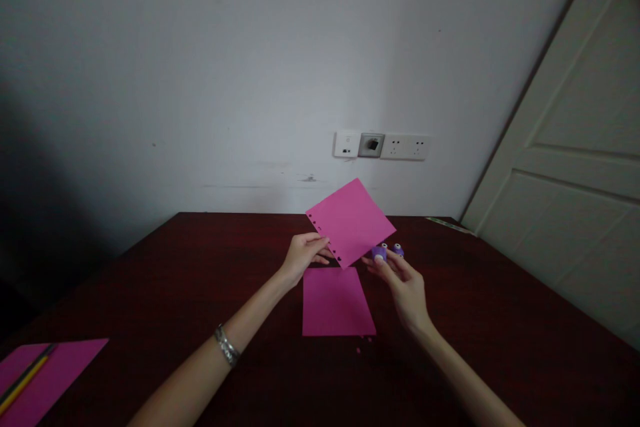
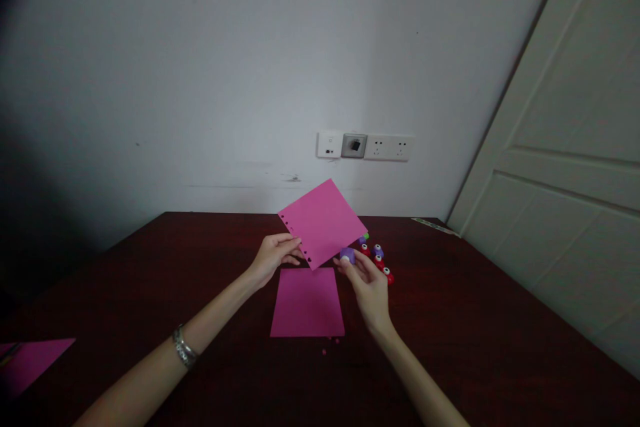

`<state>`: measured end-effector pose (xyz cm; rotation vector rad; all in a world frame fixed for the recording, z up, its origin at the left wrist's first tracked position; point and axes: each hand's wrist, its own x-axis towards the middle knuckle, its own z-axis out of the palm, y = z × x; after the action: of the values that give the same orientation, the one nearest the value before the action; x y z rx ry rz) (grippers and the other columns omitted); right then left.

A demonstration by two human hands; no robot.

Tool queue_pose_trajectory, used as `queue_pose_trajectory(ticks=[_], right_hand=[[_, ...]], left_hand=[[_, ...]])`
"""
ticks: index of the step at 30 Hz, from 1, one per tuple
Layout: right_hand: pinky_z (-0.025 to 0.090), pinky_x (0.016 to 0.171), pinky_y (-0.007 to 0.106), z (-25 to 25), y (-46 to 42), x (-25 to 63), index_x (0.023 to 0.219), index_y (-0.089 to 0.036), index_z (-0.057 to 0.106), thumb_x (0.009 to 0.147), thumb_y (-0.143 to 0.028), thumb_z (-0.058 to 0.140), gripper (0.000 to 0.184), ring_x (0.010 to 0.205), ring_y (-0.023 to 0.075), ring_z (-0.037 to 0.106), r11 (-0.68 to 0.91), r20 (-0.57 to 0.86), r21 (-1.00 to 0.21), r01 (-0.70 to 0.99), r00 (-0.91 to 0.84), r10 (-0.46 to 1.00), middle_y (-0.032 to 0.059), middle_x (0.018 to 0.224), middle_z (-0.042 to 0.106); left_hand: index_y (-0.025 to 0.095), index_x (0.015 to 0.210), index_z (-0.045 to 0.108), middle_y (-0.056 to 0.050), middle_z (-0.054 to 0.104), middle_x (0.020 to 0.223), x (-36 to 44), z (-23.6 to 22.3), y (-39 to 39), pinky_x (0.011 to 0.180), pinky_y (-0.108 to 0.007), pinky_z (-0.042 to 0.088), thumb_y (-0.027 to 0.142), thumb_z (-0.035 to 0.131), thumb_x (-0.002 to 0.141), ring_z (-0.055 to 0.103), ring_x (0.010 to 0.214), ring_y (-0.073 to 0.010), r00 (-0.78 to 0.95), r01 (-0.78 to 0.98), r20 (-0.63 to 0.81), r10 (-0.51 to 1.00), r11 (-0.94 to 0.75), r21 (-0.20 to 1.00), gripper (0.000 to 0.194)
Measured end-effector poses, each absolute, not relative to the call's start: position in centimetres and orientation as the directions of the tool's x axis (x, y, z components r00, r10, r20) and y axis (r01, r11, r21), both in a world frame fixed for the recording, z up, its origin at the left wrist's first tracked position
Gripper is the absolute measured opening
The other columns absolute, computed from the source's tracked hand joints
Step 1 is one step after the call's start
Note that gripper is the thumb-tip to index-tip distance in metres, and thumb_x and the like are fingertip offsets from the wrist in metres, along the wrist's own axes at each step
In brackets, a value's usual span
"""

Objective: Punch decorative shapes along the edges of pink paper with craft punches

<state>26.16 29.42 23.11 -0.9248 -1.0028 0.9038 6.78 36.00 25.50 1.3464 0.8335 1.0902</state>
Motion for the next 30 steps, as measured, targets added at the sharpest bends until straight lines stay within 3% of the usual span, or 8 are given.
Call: queue_pose_trajectory(ticks=[6, 14, 30], right_hand=[[0.051, 0.053, 0.028, 22.6, 29.3, 25.2, 0.093, -0.016, 0.059, 0.071, -0.041, 0.063, 0.034, 0.068, 0.0199, 0.066, 0.139, 0.124, -0.951, -0.276, 0.069, 0.99, 0.011, 0.092, 0.068], [0.048, 0.05, 0.027, 21.4, 27.6, 22.2, 0.089, -0.016, 0.056, 0.075, -0.049, 0.056, 0.036, 0.07, 0.0191, 0.064, -0.105, -0.008, -0.9, -0.423, -0.224, 0.975, 0.012, 0.092, 0.066], [0.047, 0.05, 0.025, 21.3, 27.7, 22.0, 0.089, -0.015, 0.057, 0.075, -0.047, 0.056, 0.035, 0.066, 0.0168, 0.063, -0.138, -0.061, -0.884, -0.446, -0.182, 0.981, 0.0107, 0.087, 0.067]], left_hand=[[0.01, 0.077, 0.057, -0.006, 0.062, 0.065, 5.0, 27.2, 37.1, 0.049, -0.022, 0.047, 0.033, 0.058, 0.074, 0.059, 0.056, -0.0119, 0.242, -0.116, 0.22, 0.945, -0.197, 0.974, 0.024], [0.011, 0.078, 0.057, -0.002, 0.059, 0.063, 5.1, 26.9, 37.6, 0.045, -0.021, 0.047, 0.035, 0.056, 0.076, 0.058, 0.052, -0.0111, 0.361, -0.076, 0.238, 0.902, -0.225, 0.971, 0.024], [0.012, 0.075, 0.056, -0.001, 0.057, 0.058, 6.3, 25.8, 37.4, 0.044, -0.022, 0.046, 0.034, 0.054, 0.077, 0.056, 0.048, -0.0103, 0.409, -0.068, 0.215, 0.887, -0.205, 0.976, 0.022]])
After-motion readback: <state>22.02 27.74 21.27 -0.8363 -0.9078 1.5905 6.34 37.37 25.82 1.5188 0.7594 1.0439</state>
